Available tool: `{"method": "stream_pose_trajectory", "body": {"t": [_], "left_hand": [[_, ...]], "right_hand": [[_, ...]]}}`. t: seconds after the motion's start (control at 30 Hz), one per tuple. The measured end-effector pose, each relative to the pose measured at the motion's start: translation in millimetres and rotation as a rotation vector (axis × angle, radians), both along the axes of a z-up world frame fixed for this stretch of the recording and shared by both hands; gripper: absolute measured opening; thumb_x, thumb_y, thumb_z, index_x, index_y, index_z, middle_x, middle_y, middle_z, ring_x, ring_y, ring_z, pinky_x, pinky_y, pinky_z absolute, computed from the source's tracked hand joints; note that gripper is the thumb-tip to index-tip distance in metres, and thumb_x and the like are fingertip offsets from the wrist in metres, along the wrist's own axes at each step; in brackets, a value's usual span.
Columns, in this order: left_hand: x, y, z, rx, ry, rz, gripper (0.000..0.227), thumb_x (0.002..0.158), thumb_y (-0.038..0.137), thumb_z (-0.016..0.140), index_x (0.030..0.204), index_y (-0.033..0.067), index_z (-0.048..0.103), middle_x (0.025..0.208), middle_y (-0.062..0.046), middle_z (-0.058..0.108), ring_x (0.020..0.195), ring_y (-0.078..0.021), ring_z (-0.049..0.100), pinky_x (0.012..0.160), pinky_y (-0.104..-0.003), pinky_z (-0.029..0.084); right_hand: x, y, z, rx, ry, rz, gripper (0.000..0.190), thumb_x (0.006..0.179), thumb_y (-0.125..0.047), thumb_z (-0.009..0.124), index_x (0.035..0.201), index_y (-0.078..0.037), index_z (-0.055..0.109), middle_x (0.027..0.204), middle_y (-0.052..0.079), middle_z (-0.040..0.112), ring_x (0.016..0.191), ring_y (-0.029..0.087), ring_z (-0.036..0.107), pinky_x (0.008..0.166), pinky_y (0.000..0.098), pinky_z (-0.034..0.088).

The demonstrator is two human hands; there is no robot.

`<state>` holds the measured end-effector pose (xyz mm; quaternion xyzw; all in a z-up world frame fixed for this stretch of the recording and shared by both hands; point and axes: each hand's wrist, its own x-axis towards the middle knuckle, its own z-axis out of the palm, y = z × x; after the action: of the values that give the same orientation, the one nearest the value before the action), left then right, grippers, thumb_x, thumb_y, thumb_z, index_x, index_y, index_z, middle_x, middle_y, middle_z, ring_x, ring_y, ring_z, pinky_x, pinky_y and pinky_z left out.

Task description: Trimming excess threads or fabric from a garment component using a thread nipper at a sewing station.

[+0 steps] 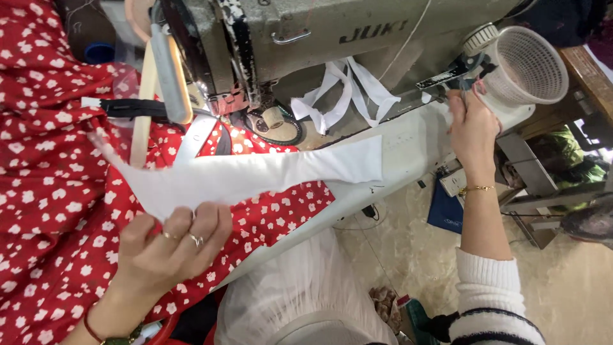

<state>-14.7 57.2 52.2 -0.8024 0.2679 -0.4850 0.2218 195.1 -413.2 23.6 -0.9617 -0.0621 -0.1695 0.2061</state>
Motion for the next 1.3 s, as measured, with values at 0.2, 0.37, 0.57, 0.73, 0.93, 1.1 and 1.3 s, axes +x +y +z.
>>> {"method": "stream_pose_trajectory", "body": {"t": [0.2,0.37,0.57,0.73,0.93,1.1,1.3], "left_hand": [[-29.7,5.5,-42.3,-0.136,0.362,0.466,0.014,0.100,0.017,0.063,0.105,0.0300,0.062,0.120,0.014,0.063,0.102,-0.0106,0.057,0.098,-0.037,0.038],[-54.0,-17.9,-48.1,-0.810,0.771,0.043,0.013,0.095,0.028,0.070,0.099,0.0168,0.066,0.101,0.001,0.066,0.091,-0.0196,0.063,0.082,-0.037,0.047],[-35.0,-50.4,-13.6,-2.266,1.808,0.016,0.031,0.094,0.016,0.061,0.116,-0.0002,0.074,0.103,-0.016,0.080,0.085,-0.0247,0.080,0.077,-0.030,0.064],[-12.8,-62.9,-8.8,-2.757,1.738,-0.002,0.059,0.092,0.026,0.052,0.143,-0.0030,0.055,0.134,-0.022,0.070,0.112,-0.0297,0.070,0.100,-0.036,0.056],[9.0,-75.3,-39.3,-2.941,1.411,-0.594,0.061,0.107,0.025,0.041,0.143,-0.0223,0.029,0.147,-0.035,0.047,0.133,-0.0455,0.053,0.112,-0.050,0.040],[41.2,-77.4,-59.2,-2.824,1.338,-0.482,0.048,0.099,0.013,0.058,0.126,-0.0257,0.049,0.127,-0.038,0.061,0.121,-0.0403,0.063,0.108,-0.045,0.047],[56.8,-76.8,-70.3,-2.706,1.389,-0.363,0.049,0.094,0.015,0.068,0.129,-0.0163,0.054,0.126,-0.033,0.065,0.116,-0.0378,0.066,0.101,-0.043,0.052]], "right_hand": [[-4.7,11.5,1.3,0.042,-0.084,0.181,0.027,0.120,-0.008,0.042,0.119,0.005,0.066,0.082,0.009,0.057,0.054,0.021,0.050,0.050,0.0371,0.040],[-60.4,88.8,18.8,0.080,0.124,0.282,0.016,0.108,-0.006,0.056,0.118,-0.008,0.069,0.069,0.000,0.054,0.054,0.011,0.038,0.052,0.0271,0.032],[-101.8,173.4,-14.2,-0.091,-0.052,0.912,0.019,0.097,-0.026,0.066,0.108,-0.010,0.065,0.073,-0.003,0.068,0.057,0.011,0.053,0.067,0.0263,0.042],[-93.9,195.3,-27.2,-0.262,-0.291,0.968,0.025,0.084,0.015,0.053,0.091,-0.009,0.056,0.062,-0.002,0.047,0.052,0.017,0.039,0.061,0.0313,0.026],[-76.4,171.5,-40.5,-0.272,-0.719,0.823,0.009,0.099,-0.018,0.066,0.098,-0.015,0.074,0.064,-0.003,0.046,0.052,0.016,0.048,0.060,0.0285,0.041],[-85.6,168.2,-35.2,-0.090,-0.328,0.669,0.029,0.093,-0.020,0.074,0.119,-0.007,0.071,0.079,0.008,0.071,0.067,0.025,0.069,0.071,0.0340,0.050],[-130.4,191.3,2.1,0.196,0.432,0.477,0.046,0.104,-0.029,0.049,0.145,-0.010,0.041,0.081,0.014,0.060,0.073,0.032,0.064,0.076,0.0483,0.052]]}}
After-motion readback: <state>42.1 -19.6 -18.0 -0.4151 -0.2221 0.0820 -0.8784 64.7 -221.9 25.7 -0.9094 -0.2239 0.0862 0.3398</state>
